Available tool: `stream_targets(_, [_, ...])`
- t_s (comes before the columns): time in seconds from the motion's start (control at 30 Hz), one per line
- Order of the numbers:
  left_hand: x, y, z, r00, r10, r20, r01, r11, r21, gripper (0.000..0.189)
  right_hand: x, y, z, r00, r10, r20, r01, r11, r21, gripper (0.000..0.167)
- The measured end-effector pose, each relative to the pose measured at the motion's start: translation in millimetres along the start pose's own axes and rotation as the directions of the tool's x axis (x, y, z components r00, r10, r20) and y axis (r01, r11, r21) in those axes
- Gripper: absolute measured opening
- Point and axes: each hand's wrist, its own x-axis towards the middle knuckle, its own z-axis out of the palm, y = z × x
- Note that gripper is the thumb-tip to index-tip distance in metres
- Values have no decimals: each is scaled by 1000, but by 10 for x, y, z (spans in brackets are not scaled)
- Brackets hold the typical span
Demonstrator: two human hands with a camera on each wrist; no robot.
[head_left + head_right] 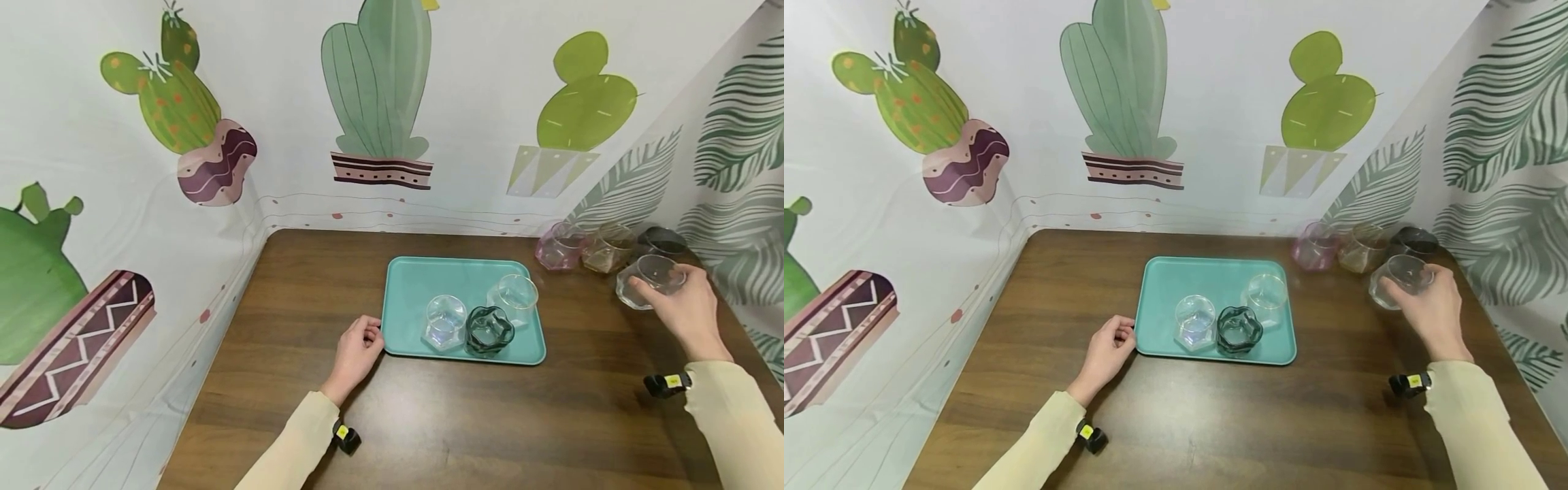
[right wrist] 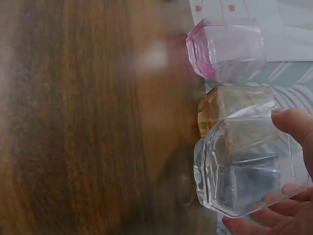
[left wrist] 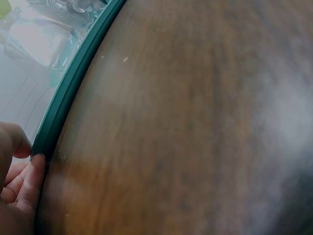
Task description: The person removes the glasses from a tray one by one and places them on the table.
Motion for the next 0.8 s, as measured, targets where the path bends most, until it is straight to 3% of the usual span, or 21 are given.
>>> stream_targets(0.8, [-10, 58, -18, 1000, -10, -4, 10, 1000, -5, 18, 89, 83, 80, 999, 18, 37, -19, 1000, 8, 95])
